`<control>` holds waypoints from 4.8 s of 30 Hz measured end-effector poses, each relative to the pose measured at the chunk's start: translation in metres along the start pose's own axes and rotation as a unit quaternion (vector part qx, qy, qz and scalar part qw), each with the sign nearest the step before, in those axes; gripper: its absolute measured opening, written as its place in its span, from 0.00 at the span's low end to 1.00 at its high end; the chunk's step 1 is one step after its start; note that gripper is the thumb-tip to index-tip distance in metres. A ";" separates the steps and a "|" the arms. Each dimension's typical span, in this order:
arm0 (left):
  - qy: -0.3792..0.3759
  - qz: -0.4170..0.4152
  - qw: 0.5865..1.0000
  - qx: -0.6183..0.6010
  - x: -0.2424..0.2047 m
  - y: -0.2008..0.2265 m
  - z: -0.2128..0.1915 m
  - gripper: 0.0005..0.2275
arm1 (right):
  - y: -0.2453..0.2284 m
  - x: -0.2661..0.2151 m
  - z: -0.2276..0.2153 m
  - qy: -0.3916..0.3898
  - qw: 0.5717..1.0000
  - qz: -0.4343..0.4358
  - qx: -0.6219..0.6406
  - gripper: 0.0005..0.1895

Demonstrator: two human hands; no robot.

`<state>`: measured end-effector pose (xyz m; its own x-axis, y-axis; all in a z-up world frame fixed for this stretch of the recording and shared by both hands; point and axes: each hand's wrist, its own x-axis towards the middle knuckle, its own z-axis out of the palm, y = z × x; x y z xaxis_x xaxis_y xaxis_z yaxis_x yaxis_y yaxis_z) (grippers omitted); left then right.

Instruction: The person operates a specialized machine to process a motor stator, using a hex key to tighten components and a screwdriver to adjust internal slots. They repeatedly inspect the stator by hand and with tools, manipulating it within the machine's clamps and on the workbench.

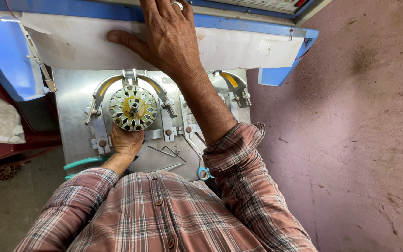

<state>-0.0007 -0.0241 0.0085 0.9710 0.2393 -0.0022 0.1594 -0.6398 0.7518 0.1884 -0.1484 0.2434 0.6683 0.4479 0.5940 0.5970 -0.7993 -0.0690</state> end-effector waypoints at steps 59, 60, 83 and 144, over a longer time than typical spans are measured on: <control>0.029 -0.152 0.849 -0.506 -0.012 -0.013 0.005 0.12 | -0.088 -0.350 0.004 -0.241 0.958 0.146 0.052 0.06; 0.021 -0.156 0.827 -0.539 -0.008 -0.011 0.004 0.12 | -0.085 -0.341 0.001 -0.223 0.960 0.161 0.061 0.08; -0.078 -0.330 0.626 -0.702 -0.001 -0.016 0.005 0.10 | -0.063 -0.255 0.015 -0.249 0.668 0.487 0.505 0.14; -0.104 -0.339 0.659 -0.663 -0.002 0.035 -0.096 0.16 | -0.076 -0.281 -0.030 -0.545 0.825 0.147 0.036 0.21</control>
<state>-0.0145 0.0233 0.0979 0.7819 -0.0518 -0.6213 0.4069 0.7974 0.4456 -0.0586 -0.2257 0.1057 0.7674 0.3650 -0.5271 0.3371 -0.9290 -0.1525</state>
